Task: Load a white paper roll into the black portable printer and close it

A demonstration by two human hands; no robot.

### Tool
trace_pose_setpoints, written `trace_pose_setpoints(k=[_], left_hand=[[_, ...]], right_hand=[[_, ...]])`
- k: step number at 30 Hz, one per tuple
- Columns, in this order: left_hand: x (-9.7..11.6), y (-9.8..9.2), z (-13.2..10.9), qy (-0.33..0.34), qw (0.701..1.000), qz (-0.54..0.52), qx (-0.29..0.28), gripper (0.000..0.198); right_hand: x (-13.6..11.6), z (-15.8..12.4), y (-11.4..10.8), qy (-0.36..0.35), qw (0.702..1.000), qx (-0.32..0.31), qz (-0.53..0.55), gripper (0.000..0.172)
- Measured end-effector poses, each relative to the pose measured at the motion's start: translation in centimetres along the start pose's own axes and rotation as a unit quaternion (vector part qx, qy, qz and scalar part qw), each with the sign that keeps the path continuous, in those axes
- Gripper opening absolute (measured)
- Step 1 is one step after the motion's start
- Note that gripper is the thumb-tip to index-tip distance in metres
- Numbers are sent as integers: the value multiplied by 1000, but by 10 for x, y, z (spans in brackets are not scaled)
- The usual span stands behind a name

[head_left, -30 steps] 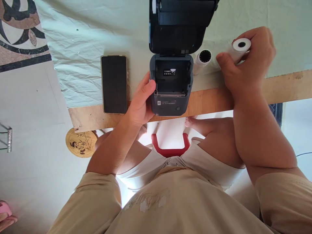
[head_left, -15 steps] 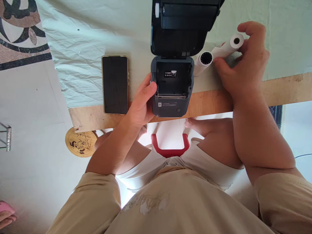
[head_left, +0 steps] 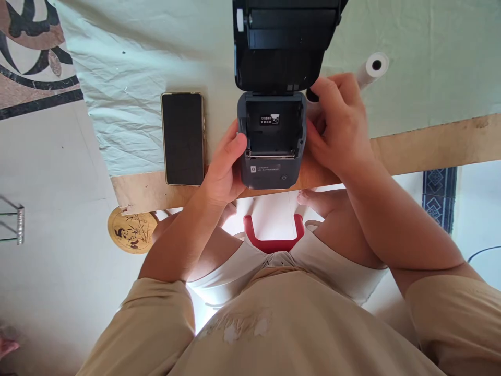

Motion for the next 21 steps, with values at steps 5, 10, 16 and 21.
trace_pose_setpoints(k=[5, 10, 16, 21], left_hand=[[0, -2, 1, 20, 999, -36, -5, 20], [-1, -3, 0, 17, 998, -47, -22, 23], [-2, -7, 1, 24, 998, -55, -9, 34], [-2, -3, 4, 35, 998, -42, -31, 28]], right_hand=[[2, 1, -4, 5, 998, 47, 41, 62], [4, -1, -13, 52, 956, 112, 266, 45], [8, 1, 5, 266, 746, 11, 610, 38], [-11, -3, -30, 144, 848, 164, 482, 36]])
Point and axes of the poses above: each hand's wrist, its own z-axis towards the middle knuckle, its own y-axis out of the palm, x = y × z, the point moved 6 cm from there along z, towards the middle knuckle, and after that the axes turned 1 degree about z, right-handed, at the moved point
